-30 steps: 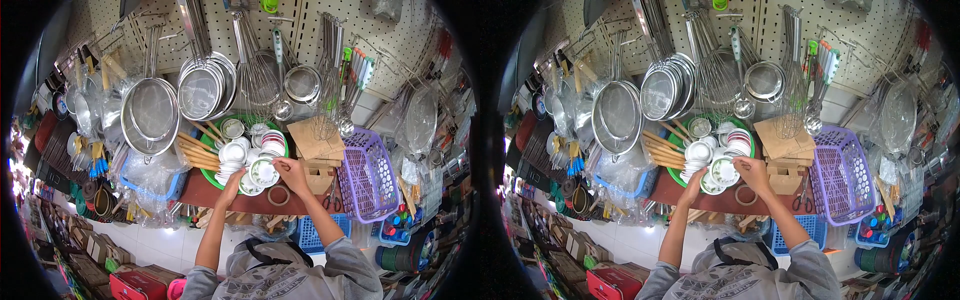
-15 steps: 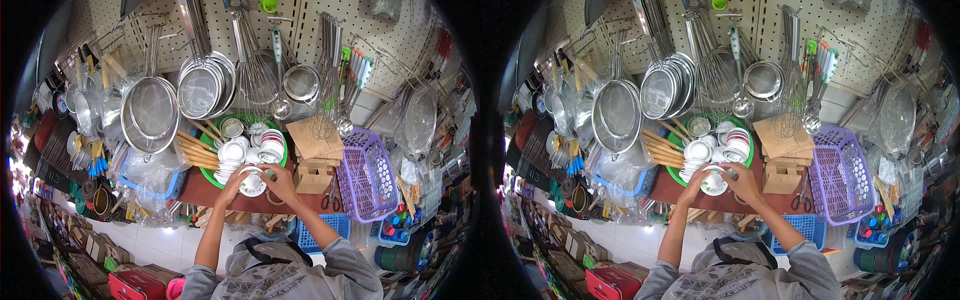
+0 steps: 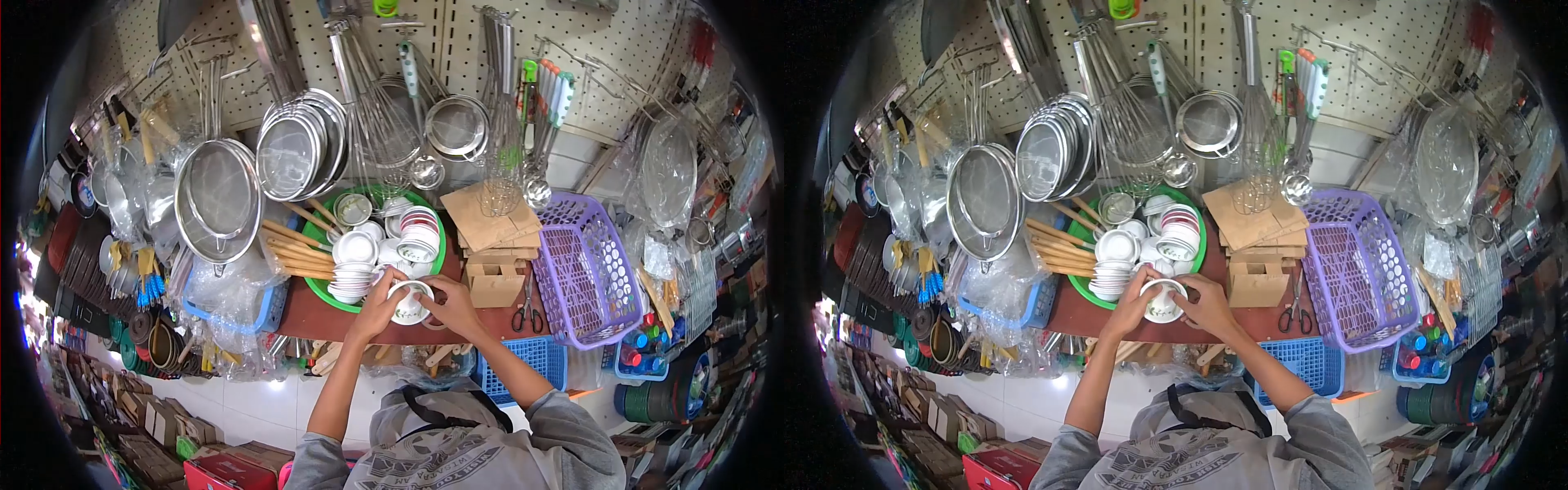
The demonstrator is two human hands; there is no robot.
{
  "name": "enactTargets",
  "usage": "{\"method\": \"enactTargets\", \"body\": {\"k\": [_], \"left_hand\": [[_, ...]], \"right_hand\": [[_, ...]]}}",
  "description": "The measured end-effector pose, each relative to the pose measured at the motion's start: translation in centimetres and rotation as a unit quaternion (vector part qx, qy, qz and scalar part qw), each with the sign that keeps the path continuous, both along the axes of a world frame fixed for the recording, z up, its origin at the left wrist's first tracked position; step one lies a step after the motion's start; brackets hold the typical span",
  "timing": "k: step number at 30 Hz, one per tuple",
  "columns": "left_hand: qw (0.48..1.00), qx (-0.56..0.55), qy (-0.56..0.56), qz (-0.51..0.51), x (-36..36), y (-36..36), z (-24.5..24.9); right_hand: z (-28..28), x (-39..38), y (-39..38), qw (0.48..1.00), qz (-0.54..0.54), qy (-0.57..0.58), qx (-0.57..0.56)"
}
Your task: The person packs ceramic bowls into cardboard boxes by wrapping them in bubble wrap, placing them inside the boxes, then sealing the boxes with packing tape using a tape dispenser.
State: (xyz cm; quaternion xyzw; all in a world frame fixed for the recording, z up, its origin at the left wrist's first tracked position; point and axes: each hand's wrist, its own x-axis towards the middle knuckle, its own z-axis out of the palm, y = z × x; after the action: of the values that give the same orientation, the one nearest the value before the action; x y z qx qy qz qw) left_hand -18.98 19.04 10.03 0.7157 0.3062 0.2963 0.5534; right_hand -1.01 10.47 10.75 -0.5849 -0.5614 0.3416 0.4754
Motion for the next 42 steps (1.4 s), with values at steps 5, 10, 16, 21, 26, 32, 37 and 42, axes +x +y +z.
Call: {"method": "enactTargets", "body": {"k": [5,10,16,21,26,32,37,42], "left_hand": [[0.996,0.070,0.020,-0.045,4.6,-1.5,1.5],[0.990,0.075,-0.018,-0.115,10.2,-2.2,0.4],[0.986,0.150,0.032,-0.072,14.9,-2.2,-1.4],[0.947,0.260,0.178,-0.060,17.0,-2.2,-4.3],[0.915,0.310,0.241,-0.093,17.5,-2.7,-5.3],[0.899,0.342,0.239,-0.133,16.2,-4.4,-4.0],[0.912,0.321,0.221,-0.131,15.9,-5.3,-5.8],[0.926,0.311,0.184,-0.111,15.5,-6.5,-6.0]], "right_hand": [[-0.4,4.5,-2.5,0.998,-0.003,0.057,-0.023],[0.6,9.7,-5.5,0.996,-0.053,0.051,-0.056],[1.2,15.7,-6.5,0.989,-0.141,0.022,-0.047],[-2.0,19.8,-4.8,0.985,-0.147,0.093,-0.008],[-4.6,20.5,-3.3,0.984,-0.132,0.121,-0.018],[-6.4,19.5,-2.9,0.959,-0.065,0.234,-0.146],[-6.0,19.1,-3.5,0.969,0.038,0.194,-0.148],[-6.0,18.3,-4.5,0.969,0.028,0.203,-0.137]]}}
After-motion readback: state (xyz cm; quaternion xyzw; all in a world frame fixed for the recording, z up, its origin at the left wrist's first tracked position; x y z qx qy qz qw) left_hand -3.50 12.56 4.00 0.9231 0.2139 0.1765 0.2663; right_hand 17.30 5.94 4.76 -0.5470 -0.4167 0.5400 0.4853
